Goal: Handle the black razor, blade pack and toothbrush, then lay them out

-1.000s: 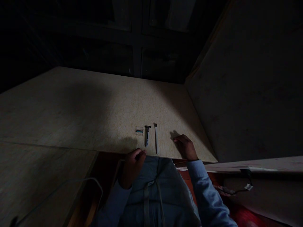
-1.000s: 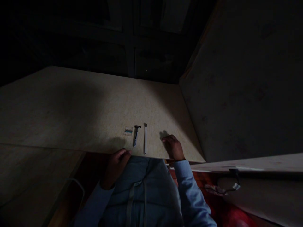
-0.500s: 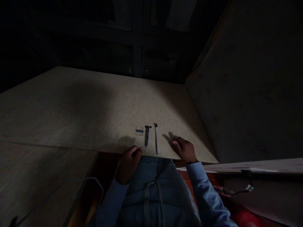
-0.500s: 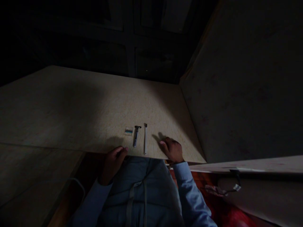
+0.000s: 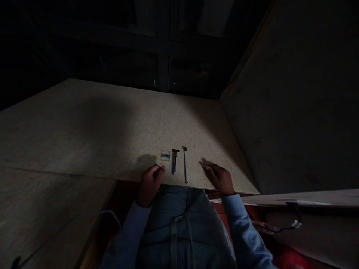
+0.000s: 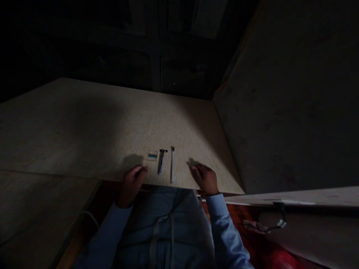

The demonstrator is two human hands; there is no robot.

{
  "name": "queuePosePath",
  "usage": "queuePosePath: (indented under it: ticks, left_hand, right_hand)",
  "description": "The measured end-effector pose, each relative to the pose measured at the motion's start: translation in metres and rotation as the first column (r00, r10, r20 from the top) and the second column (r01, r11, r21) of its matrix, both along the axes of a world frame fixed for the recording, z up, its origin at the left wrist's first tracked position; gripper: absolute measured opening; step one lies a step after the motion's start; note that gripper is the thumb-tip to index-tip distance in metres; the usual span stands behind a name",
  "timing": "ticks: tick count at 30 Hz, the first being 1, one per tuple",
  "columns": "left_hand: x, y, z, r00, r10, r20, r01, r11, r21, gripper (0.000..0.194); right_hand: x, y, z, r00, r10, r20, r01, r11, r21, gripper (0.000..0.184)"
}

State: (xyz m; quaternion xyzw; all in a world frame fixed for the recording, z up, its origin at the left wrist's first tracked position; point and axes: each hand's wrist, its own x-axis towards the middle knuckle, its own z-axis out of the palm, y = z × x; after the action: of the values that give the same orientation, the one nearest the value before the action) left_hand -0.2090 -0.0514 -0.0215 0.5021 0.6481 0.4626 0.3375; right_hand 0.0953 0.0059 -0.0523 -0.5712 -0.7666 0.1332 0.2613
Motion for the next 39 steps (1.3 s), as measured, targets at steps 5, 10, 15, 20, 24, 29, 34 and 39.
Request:
queuePosePath:
  ticks: [5, 10, 15, 20, 24, 29, 34, 39]
  left_hand:
    - [-0.001, 0.022, -0.003, 1.000, 0.024, -0.017, -0.023, 0.998, 0.056, 0.043]
    - [0.005, 0.032, -0.017, 0.981, 0.065, -0.184, -0.049, 0.995, 0.091, 0.041]
    - [0.009, 0.032, -0.027, 0.921, 0.108, -0.373, -0.060, 0.989, 0.136, 0.039]
    - [0.010, 0.031, -0.026, 0.896, 0.103, -0.432, -0.051, 0.990, 0.130, 0.038]
    - [0.010, 0.030, -0.027, 0.879, 0.082, -0.469, -0.034, 0.993, 0.110, 0.039]
    - [0.011, 0.030, -0.029, 0.855, 0.082, -0.513, -0.031, 0.994, 0.107, 0.036]
    - [0.012, 0.030, -0.026, 0.847, 0.075, -0.526, -0.035, 0.996, 0.085, 0.035]
    - [0.020, 0.032, -0.010, 0.867, 0.006, -0.498, -0.033, 0.998, -0.045, 0.031]
  right_hand:
    - [-0.002, -0.001, 0.002, 0.998, -0.023, -0.060, 0.022, 0.999, -0.030, 0.049]
    - [0.004, 0.005, 0.003, 0.853, -0.163, -0.496, 0.078, 0.979, -0.188, 0.044]
    - [0.030, 0.012, 0.004, 0.317, -0.244, -0.916, 0.114, 0.969, -0.219, 0.044]
    - [0.046, 0.012, 0.006, 0.107, -0.171, -0.979, 0.008, 0.985, -0.171, 0.043]
    - [0.041, 0.013, 0.003, 0.207, -0.199, -0.958, 0.087, 0.979, -0.185, 0.042]
    - [0.021, 0.008, -0.005, 0.461, -0.290, -0.839, 0.271, 0.946, -0.179, 0.041]
    - [0.006, 0.001, -0.006, 0.900, -0.125, -0.418, 0.093, 0.991, -0.098, 0.044]
    - [0.003, 0.001, -0.007, 0.949, -0.089, -0.301, 0.083, 0.996, -0.034, 0.050]
